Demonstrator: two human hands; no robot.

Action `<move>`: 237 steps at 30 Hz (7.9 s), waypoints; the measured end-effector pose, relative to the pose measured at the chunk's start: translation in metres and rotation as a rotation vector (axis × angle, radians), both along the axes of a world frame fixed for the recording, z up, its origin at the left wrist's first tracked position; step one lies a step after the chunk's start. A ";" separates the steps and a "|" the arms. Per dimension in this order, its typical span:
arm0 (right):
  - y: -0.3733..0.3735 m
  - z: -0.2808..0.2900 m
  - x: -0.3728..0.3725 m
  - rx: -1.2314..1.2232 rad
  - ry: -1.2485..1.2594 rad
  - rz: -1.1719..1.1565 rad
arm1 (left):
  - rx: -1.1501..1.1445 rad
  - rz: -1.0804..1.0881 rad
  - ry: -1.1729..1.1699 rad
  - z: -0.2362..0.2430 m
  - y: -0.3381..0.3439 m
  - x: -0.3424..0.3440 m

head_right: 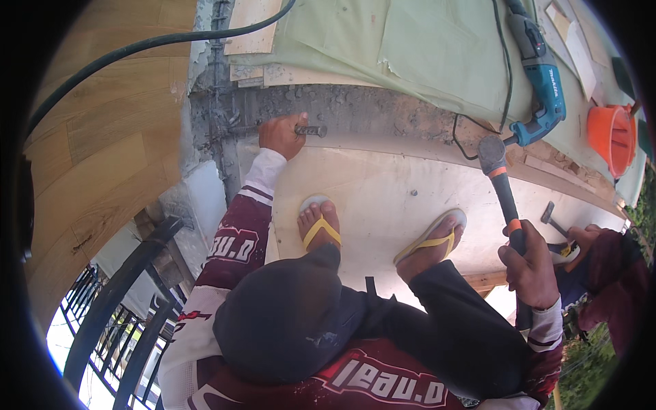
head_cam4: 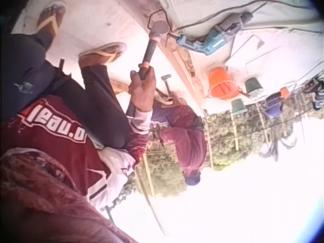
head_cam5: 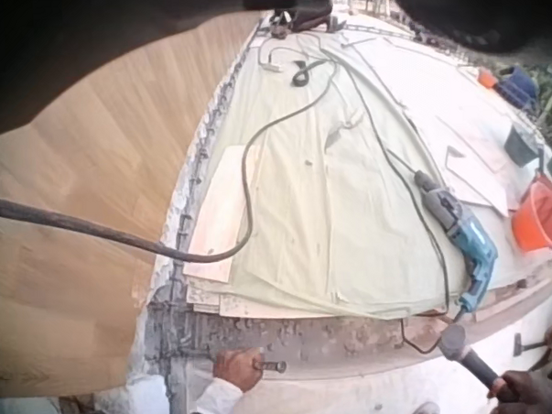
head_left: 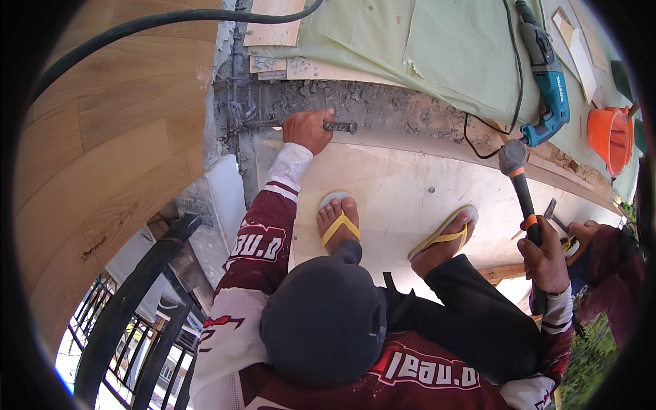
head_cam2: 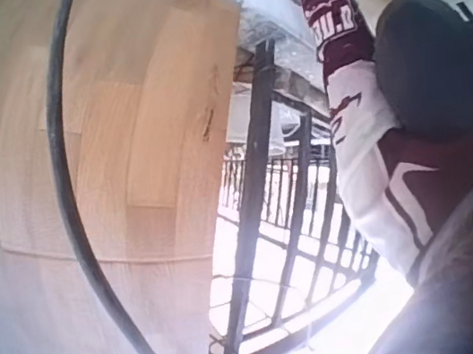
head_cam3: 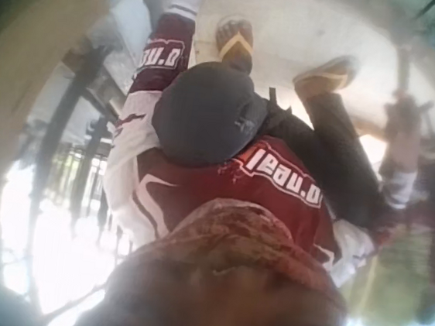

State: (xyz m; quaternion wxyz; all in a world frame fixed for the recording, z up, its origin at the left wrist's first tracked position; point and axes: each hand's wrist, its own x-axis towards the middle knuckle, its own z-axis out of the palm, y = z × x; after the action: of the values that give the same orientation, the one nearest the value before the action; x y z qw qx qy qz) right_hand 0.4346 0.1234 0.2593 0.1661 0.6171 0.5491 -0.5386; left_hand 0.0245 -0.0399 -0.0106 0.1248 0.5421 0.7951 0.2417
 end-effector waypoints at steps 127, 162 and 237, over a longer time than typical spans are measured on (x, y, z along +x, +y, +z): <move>-0.060 -0.059 0.041 0.170 -0.032 0.705 | 0.031 -0.038 -0.066 -0.041 -0.027 -0.016; -0.029 -0.097 -0.032 -0.049 0.090 0.151 | 0.071 -0.087 -0.057 0.007 -0.025 -0.013; -0.037 -0.127 -0.179 0.063 0.276 0.425 | 0.213 0.438 -0.470 0.072 -0.175 0.058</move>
State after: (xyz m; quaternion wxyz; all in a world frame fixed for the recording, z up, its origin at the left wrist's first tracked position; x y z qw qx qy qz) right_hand 0.2555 0.0865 0.1318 0.1799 0.4132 0.7005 -0.5534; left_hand 0.0825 -0.2154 0.0616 0.1925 0.2979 0.8125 0.4626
